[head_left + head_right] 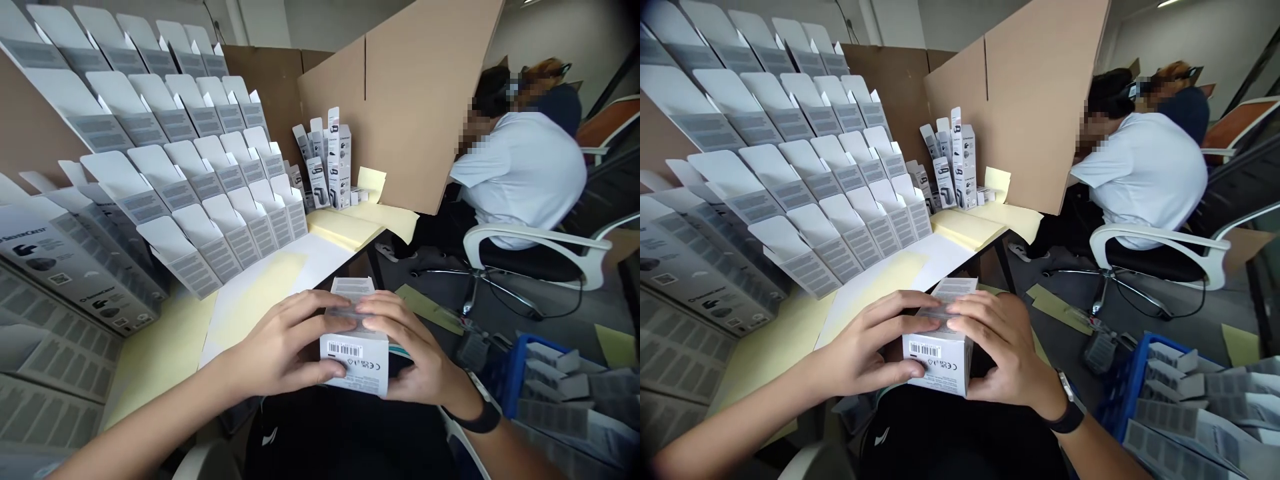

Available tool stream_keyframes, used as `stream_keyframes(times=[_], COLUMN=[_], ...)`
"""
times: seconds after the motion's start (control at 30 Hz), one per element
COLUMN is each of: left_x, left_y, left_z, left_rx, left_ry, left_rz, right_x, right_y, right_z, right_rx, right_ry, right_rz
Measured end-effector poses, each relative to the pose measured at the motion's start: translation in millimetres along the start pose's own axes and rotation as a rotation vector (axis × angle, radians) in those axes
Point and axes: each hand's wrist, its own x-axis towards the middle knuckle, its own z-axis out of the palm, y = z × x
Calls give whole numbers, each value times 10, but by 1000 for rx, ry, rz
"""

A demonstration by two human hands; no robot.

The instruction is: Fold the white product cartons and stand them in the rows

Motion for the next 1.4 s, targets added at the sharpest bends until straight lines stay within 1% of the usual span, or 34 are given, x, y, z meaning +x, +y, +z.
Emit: stream_keyframes(times=[0.07, 0.2, 0.27, 0.37, 0.43, 0.47, 0.53, 0.6, 0.67, 0.73, 0.8, 0.9, 1.1, 1.27, 1.33, 1.4], left_x=[-25, -167, -281, -487, -635, -712, -860, -987, -1077, -1127, -1148, -1158, -1143, -1115, -1103, -1088], left_y=[178, 620, 860, 1177, 1306, 1336, 1325, 1244, 1139, 1048, 993, 981, 1106, 1198, 1203, 1195], left_z=[55, 227, 344, 547, 698, 775, 922, 1043, 1124, 1167, 1182, 1170, 1101, 1100, 1097, 1081], left_rx=[9, -21, -9, 90, 136, 136, 102, 64, 22, -35, -90, -119, -111, -105, -81, -7], left_ry=[40, 67, 87, 80, 68, 76, 116, 135, 133, 143, 171, 213, 278, 304, 321, 282], left_rz=[27, 29, 22, -16, -46, -53, -72, -122, -169, -179, -166, -156, -112, -51, -61, -109], right_x=[-77, -293, -415, -593, -708, -765, -875, -969, -1031, -1054, -1044, -1012, -1013, -1019, -1018, -1019], right_y=[-112, -368, -500, -674, -758, -787, -812, -798, -760, -723, -702, -708, -754, -753, -748, -745], right_z=[-63, -179, -208, -177, -96, -39, 90, 213, 300, 342, 354, 359, 385, 376, 369, 365], right_rx=[73, 312, 415, 490, 510, 526, 574, 620, 644, 655, 653, 649, 678, 699, 697, 692], right_ry=[-28, -195, -250, -275, -265, -251, -242, -256, -281, -286, -295, -310, -309, -304, -307, -308], right_rz=[27, 109, 128, 124, 111, 109, 126, 175, 227, 248, 244, 241, 237, 249, 252, 252])
